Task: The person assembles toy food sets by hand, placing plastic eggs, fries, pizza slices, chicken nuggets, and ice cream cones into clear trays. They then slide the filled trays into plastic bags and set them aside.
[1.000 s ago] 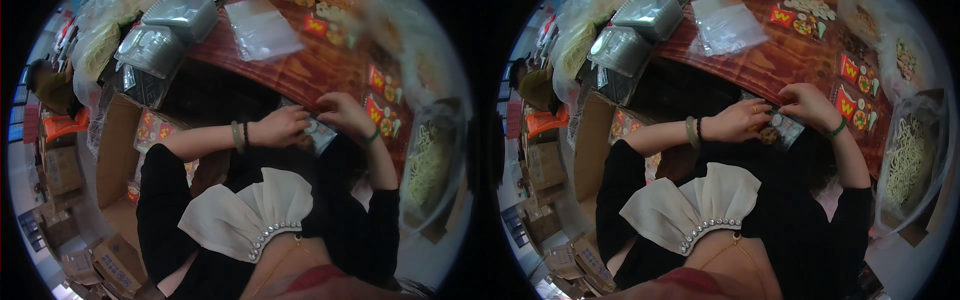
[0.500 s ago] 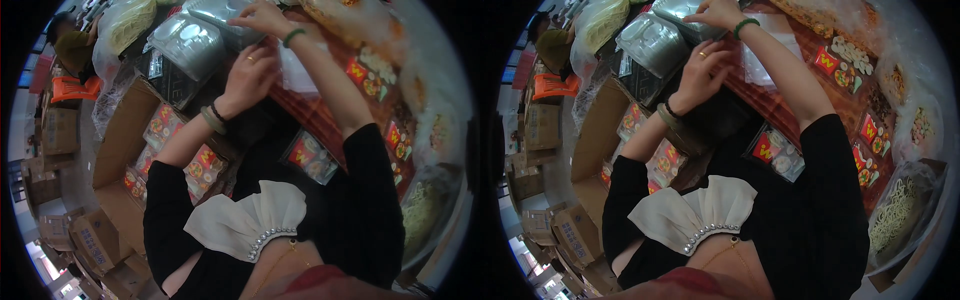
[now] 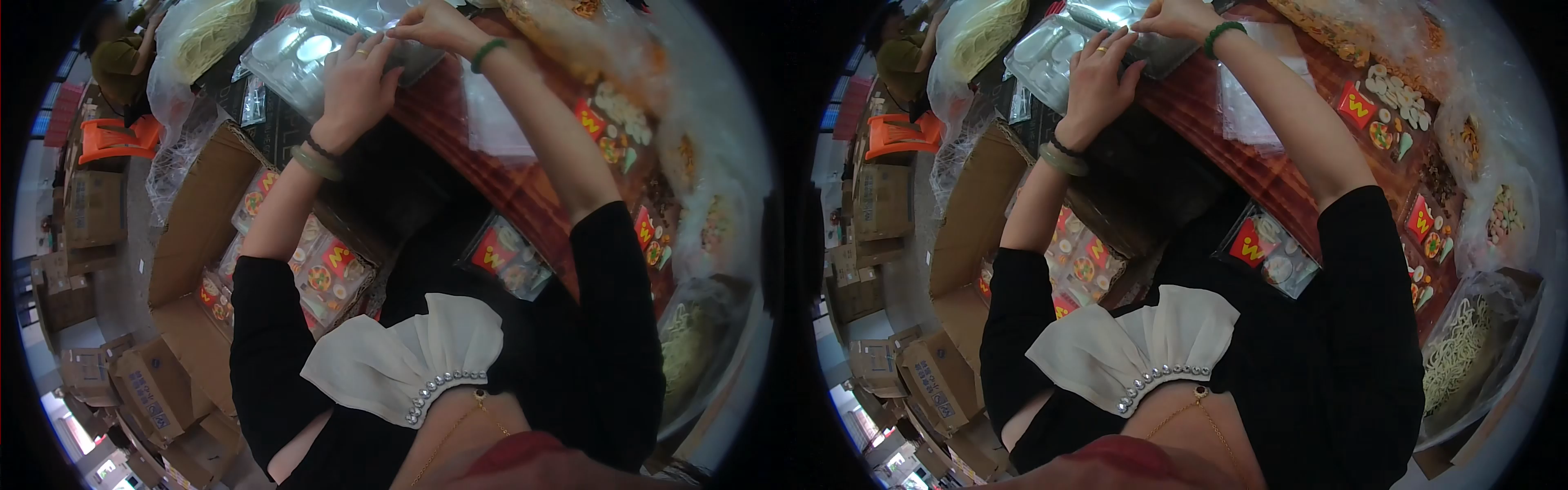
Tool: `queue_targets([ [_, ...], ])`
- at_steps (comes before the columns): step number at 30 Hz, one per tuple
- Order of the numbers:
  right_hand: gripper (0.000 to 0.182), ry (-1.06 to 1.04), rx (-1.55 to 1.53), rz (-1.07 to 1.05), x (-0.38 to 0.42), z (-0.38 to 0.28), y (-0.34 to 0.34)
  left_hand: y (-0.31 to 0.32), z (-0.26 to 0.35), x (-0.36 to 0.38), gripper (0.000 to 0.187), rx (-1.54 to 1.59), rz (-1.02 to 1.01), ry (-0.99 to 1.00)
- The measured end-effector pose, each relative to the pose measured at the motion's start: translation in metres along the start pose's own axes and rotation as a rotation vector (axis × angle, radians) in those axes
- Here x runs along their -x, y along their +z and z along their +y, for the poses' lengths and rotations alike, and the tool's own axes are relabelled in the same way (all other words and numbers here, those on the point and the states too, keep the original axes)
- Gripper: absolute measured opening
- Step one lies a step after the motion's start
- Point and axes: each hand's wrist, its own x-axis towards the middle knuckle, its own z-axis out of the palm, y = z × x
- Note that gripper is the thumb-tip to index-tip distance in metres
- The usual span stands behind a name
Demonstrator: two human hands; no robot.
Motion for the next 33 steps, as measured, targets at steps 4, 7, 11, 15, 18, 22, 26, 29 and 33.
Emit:
queue_targets([
  [4, 0.032, 0.069, 0.04, 0.008, 0.001, -0.011, 0.0, 0.004, 0.0, -0.003, 0.034, -0.062, 0.005, 0.013],
  [7, 0.029, 0.127, 0.088, 0.033, 0.0, -0.022, 0.003, 0.004, 0.003, -0.005, 0.028, -0.166, -0.008, 0.005],
  [11, 0.029, 0.166, 0.128, 0.092, 0.005, -0.035, 0.008, 0.0, 0.003, -0.006, 0.024, -0.258, -0.063, -0.012],
  [15, 0.034, 0.102, 0.055, 0.208, 0.032, -0.023, -0.012, -0.002, -0.004, -0.011, 0.036, -0.103, -0.066, -0.113],
  [18, 0.039, 0.008, -0.053, 0.216, 0.082, 0.009, -0.062, -0.025, 0.003, -0.036, 0.079, 0.251, 0.422, -0.156],
  [22, 0.045, 0.059, -0.179, 0.028, 0.172, 0.057, -0.129, -0.023, 0.011, -0.082, 0.1, 0.814, 0.383, -0.202],
  [26, 0.052, 0.243, -0.221, -0.115, 0.254, 0.097, -0.154, 0.014, 0.056, -0.106, 0.048, 1.57, -0.531, -0.153],
  [29, 0.057, 0.328, -0.202, -0.153, 0.3, 0.121, -0.151, 0.047, 0.118, -0.105, 0.034, 1.506, -0.673, -0.443],
  [33, 0.064, 0.306, -0.104, -0.143, 0.328, 0.147, -0.114, 0.124, 0.168, -0.1, 0.042, 1.895, -0.795, -0.502],
])
